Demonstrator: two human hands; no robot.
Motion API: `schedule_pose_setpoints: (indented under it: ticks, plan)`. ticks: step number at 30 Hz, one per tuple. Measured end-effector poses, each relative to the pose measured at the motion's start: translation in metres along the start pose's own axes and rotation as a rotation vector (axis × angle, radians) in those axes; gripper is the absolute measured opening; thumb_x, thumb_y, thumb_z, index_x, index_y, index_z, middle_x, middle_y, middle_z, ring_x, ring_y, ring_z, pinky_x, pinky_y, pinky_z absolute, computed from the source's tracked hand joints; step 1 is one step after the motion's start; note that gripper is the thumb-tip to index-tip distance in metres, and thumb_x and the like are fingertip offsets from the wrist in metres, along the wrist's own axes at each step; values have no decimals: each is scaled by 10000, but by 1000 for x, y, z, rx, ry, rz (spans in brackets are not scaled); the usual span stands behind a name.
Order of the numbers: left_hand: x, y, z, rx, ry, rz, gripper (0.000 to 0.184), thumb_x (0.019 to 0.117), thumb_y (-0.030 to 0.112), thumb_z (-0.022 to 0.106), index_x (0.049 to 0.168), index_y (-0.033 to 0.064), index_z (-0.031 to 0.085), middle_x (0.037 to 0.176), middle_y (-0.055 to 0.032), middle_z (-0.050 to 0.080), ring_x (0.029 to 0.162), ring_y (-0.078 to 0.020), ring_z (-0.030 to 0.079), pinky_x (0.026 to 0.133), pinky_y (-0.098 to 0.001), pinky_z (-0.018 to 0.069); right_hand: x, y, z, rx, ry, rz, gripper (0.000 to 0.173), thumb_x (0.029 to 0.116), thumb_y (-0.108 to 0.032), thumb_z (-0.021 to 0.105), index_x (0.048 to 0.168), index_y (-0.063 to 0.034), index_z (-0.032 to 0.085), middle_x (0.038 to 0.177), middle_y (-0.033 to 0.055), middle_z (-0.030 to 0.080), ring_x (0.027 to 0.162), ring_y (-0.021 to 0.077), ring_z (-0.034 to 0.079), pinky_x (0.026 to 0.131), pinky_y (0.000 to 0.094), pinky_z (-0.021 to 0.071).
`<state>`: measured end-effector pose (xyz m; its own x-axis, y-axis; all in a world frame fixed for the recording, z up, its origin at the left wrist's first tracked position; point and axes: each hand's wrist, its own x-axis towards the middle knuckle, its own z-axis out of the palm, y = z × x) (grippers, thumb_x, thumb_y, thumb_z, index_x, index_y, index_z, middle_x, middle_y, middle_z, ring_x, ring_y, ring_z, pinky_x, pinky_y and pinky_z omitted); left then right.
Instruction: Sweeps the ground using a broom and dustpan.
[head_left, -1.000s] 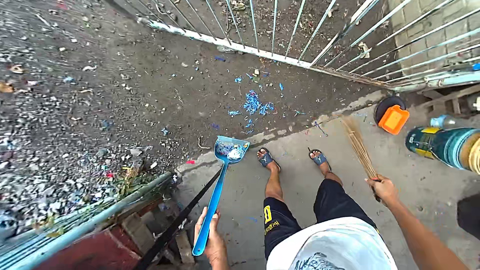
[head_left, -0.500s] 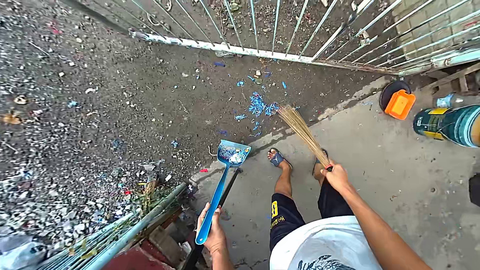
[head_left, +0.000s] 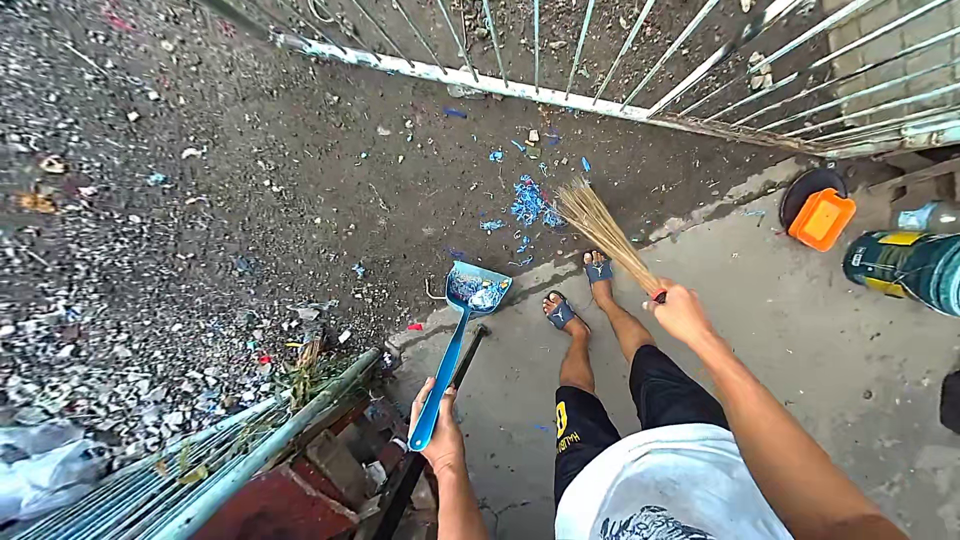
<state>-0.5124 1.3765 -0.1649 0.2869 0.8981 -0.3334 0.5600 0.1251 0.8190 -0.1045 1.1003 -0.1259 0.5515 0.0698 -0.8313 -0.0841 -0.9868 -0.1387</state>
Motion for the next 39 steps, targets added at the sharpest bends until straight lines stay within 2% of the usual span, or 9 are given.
schedule_pose_setpoints:
  ticks: [5,8,10,14,18,25,28,33,39]
  plan:
    - [4,2,17,-38,37,-35,461,902,139,712,1314,-42,612,1226,-176,694,994,-277,731,866,-447,635,80,-64,-73,-134,119,-138,354,869,-274,772,1124,-43,692,1014,263,699,980,477,676,816,723,522]
    - [13,1,33,-23,37,-21,449,902,128,722,1304,-44,621,1201,-164,700,970,-253,728,858,-428,635,147,-102,-49,-240,64,-154,436,867,-203,732,1253,-24,635,1162,288,668,1098,490,648,890,712,509]
    - [18,2,42,6,24,8,436,899,126,728,1291,-42,635,1230,-160,695,1024,-245,719,900,-418,621,165,-110,-23,-371,-40,-205,374,857,-173,720,1181,0,652,1139,275,679,1074,468,665,865,692,525]
    - [1,8,38,6,-7,29,441,908,114,710,1304,-59,622,1353,-193,639,1222,-302,649,1009,-451,578,95,-107,-33,-446,-81,-246,391,904,-192,704,1243,-15,621,1073,271,687,1024,476,675,831,688,534]
    - [-22,9,37,-62,72,-18,444,912,115,688,1317,-54,617,1360,-202,633,1158,-323,678,957,-479,602,51,-126,-87,-407,13,-257,351,900,-249,753,1189,-67,674,993,252,695,949,485,669,769,707,518]
    - [-46,7,63,-156,176,-60,439,923,96,683,1317,-81,604,1361,-222,627,1163,-341,677,958,-497,605,178,-202,-46,-577,-52,-368,418,869,-203,739,1222,-5,637,1170,295,660,1107,491,644,881,715,507]
    - [-61,5,60,-161,205,-68,421,909,103,694,1286,-72,629,1374,-223,621,1207,-354,654,973,-499,599,144,-210,-48,-773,-155,-393,300,859,-211,768,1078,-18,695,1067,263,692,1030,473,669,835,710,517]
    - [-94,3,66,-195,257,-78,403,916,113,683,1283,-47,644,1393,-208,614,1199,-351,660,980,-501,595,81,-252,-90,-747,-30,-524,337,877,-297,765,1111,-68,686,984,239,696,968,468,673,793,708,519]
    - [-115,5,94,-248,361,-155,435,910,106,674,1307,-64,618,1370,-217,624,1158,-345,679,947,-498,608,201,-359,-31,-589,127,-625,455,838,-274,745,1202,-17,654,1158,282,673,1109,484,647,882,719,501]
